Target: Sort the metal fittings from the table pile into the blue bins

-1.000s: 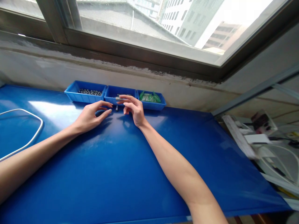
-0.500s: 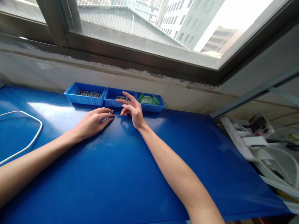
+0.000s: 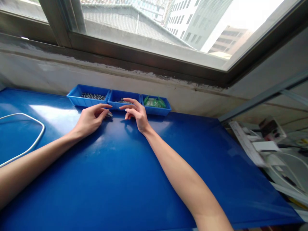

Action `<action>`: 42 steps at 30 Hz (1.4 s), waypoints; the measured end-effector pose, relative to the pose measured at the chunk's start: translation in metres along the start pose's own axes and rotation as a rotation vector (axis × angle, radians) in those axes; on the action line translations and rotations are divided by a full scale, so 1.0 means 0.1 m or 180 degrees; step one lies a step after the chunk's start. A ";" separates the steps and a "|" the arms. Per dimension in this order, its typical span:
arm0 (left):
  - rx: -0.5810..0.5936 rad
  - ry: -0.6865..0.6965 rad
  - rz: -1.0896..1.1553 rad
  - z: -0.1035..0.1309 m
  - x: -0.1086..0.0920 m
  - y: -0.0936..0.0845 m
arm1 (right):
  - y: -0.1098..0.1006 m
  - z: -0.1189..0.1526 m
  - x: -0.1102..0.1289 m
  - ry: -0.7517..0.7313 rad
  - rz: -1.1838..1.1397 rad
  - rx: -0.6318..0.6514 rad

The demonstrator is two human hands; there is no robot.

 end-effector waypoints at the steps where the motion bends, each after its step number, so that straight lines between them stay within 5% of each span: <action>1: -0.0061 -0.0038 0.0067 -0.01 0.01 -0.02 | 0.00 0.00 0.00 0.0007 0.0017 0.0029; 13: -0.0266 -0.0335 0.0740 -0.02 0.07 -0.08 | 0.04 0.01 0.00 0.0044 0.0166 0.0215; 42: 0.0135 -0.0511 0.1319 0.01 0.05 -0.01 | 0.19 0.03 0.04 0.0072 0.0437 0.0878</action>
Point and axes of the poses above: each hand's wrist, its own z-axis away from the middle knuckle, its own y-axis out of the palm, x = y × z, the point moved 5 cm from there along -z, towards the middle knuckle, and after that the axes turned 1 degree about -x, right-handed, at the moved point
